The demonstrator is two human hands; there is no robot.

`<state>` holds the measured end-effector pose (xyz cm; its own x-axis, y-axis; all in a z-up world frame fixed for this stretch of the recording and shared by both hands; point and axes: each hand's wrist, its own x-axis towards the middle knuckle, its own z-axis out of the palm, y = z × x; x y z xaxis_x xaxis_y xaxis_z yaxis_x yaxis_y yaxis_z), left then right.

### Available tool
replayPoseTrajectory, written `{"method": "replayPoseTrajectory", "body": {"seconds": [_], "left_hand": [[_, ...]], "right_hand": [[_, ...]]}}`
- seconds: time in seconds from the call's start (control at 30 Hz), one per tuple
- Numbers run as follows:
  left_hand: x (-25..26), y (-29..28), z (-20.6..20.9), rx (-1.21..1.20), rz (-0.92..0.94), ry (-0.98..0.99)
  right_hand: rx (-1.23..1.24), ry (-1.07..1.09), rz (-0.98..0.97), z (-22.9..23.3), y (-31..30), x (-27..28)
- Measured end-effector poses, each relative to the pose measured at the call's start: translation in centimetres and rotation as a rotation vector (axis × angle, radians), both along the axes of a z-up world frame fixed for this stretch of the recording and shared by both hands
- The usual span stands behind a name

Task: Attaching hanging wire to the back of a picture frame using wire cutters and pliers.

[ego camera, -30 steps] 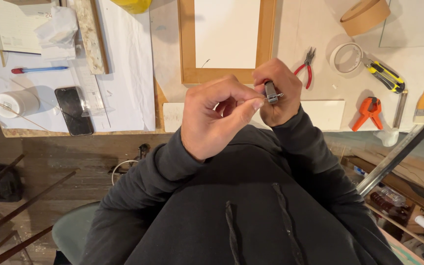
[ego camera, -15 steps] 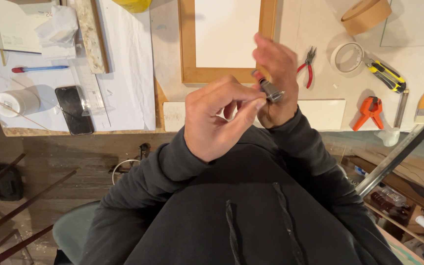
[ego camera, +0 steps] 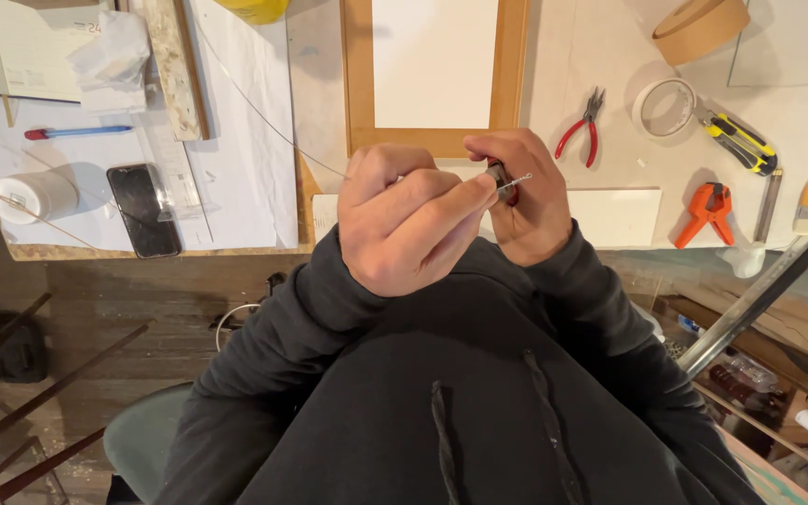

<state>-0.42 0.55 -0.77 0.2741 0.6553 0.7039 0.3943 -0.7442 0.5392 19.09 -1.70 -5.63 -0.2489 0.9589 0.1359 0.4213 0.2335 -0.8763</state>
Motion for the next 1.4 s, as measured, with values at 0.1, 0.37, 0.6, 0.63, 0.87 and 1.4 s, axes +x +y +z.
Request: {"method": "replayPoseTrajectory", "body": {"seconds": [0.1, 0.37, 0.6, 0.63, 0.87, 1.4], "left_hand": [[0.0, -0.1, 0.0, 0.020, 0.002, 0.019], [-0.4, 0.0, 0.3, 0.086, 0.015, 0.054], [-0.4, 0.3, -0.2, 0.200, 0.029, 0.097], [-0.4, 0.3, -0.2, 0.199, 0.029, 0.098], [-0.3, 0.3, -0.2, 0.173, 0.045, 0.106], [0.6, -2.8, -3.0, -0.320, 0.198, 0.253]], "right_hand": [[0.019, -0.012, 0.004, 1.0, 0.2, -0.1], [0.046, 0.040, 0.040, 1.5, 0.5, 0.0], [0.054, -0.017, 0.036, 1.0, 0.3, 0.2], [0.053, -0.017, 0.036, 0.6, 0.1, 0.4], [0.024, -0.029, 0.032, 1.3, 0.3, 0.3], [-0.099, -0.782, -0.431, -18.3, -11.9, 16.9]]}}
